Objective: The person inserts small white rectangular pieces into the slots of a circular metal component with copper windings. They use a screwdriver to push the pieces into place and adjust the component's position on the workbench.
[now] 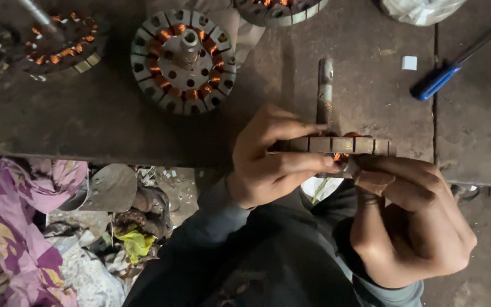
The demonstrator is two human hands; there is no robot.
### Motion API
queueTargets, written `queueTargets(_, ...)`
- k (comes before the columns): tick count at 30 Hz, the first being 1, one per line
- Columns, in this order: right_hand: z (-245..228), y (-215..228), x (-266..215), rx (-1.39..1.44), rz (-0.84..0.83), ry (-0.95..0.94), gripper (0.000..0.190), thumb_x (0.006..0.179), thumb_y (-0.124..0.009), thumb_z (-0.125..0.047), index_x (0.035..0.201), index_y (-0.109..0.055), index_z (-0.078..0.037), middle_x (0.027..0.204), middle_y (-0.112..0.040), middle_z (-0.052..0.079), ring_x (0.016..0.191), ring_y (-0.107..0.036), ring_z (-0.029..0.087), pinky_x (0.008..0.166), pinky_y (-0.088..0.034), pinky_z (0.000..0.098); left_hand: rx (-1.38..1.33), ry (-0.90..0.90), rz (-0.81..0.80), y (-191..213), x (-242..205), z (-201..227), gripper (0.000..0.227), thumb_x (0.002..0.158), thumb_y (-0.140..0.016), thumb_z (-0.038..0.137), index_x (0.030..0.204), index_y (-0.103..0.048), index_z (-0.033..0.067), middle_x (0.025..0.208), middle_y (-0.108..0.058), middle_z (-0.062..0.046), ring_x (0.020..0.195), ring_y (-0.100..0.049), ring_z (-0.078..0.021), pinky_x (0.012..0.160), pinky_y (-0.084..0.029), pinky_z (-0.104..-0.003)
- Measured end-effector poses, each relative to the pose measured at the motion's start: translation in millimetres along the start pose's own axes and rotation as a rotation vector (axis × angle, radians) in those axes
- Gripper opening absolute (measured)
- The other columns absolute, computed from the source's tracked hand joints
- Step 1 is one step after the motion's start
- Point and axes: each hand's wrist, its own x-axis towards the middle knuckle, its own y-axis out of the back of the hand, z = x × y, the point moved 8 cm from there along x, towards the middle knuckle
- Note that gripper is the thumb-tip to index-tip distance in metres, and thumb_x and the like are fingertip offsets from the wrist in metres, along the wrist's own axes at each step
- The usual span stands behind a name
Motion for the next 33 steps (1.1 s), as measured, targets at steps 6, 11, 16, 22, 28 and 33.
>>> queueTargets(6,13.7,-3.0,-12.9,0.043,0.084,-0.02,0.01,0.106,-0.069,0.012,0.099,-0.064,0.008,0.105,-0.073,0.022,0.094,-0.074,0.023,0.081,-0.056,0.025,-0.021,-0.041,-0.005,1.0,0.4,1.7,0.033,0.088,-0.093,0.019,0.113,-0.072,0.0176,0.121,-0.065,-0.006,0.106,-0.066,-0.0198,0.085,-0.055,-0.033)
queueTargets(11,21.1,-4.4,-17.7,0.095,0.136,-0.033,0.017,0.108,-0.073,0.008,0.097,-0.061,0.007,0.102,-0.072,0.021,0.09,-0.072,0.022,0.077,-0.055,0.0256,-0.019,-0.058,0.023,-3.2,-0.9,0.4,0.033,0.086,-0.093,0.021,0.112,-0.071,0.0177,0.119,-0.066,-0.006,0.105,-0.065,-0.0189,0.087,-0.056,-0.034)
queueTargets(16,19.0,-3.0,-16.8,0.074,0.087,-0.037,0.012,0.107,-0.072,0.011,0.1,-0.063,0.007,0.105,-0.072,0.022,0.094,-0.072,0.024,0.083,-0.059,0.0272,-0.022,-0.04,0.02,-4.4,-5.8,-1.2,0.031,0.088,-0.091,0.021,0.112,-0.071,0.0183,0.12,-0.065,-0.004,0.107,-0.065,-0.0192,0.088,-0.058,-0.031)
queueTargets(22,8.6,-2.5,-10.1,0.009,0.069,0.043,0.011,0.1,-0.071,0.019,0.096,-0.064,0.011,0.104,-0.071,0.023,0.095,-0.075,0.026,0.084,-0.063,0.0302,-0.01,-0.047,0.032,-12.0,-6.5,1.6,0.031,0.089,-0.091,0.019,0.113,-0.072,0.0177,0.121,-0.065,-0.005,0.109,-0.066,-0.0181,0.091,-0.059,-0.031)
queueTargets(28,-6.6,-4.9,-4.7,-0.1,0.022,0.112,0.013,0.095,-0.066,0.02,0.102,-0.066,0.009,0.107,-0.071,0.021,0.1,-0.075,0.026,0.088,-0.063,0.03,-0.001,0.009,-0.049,-1.5,-0.1,8.4,0.031,0.091,-0.091,0.012,0.116,-0.073,0.015,0.126,-0.064,-0.009,0.113,-0.066,-0.0241,0.09,-0.058,-0.032)
queueTargets(33,-20.3,-4.0,5.0,-0.292,-0.086,0.211,0.023,0.086,-0.068,0.014,0.108,-0.071,0.007,0.106,-0.072,0.019,0.097,-0.075,0.028,0.084,-0.06,0.0323,-0.008,0.015,-0.061,-5.4,1.6,9.2,0.028,0.093,-0.09,0.011,0.113,-0.071,0.0141,0.129,-0.063,-0.008,0.119,-0.067,-0.0247,0.094,-0.059,-0.034)
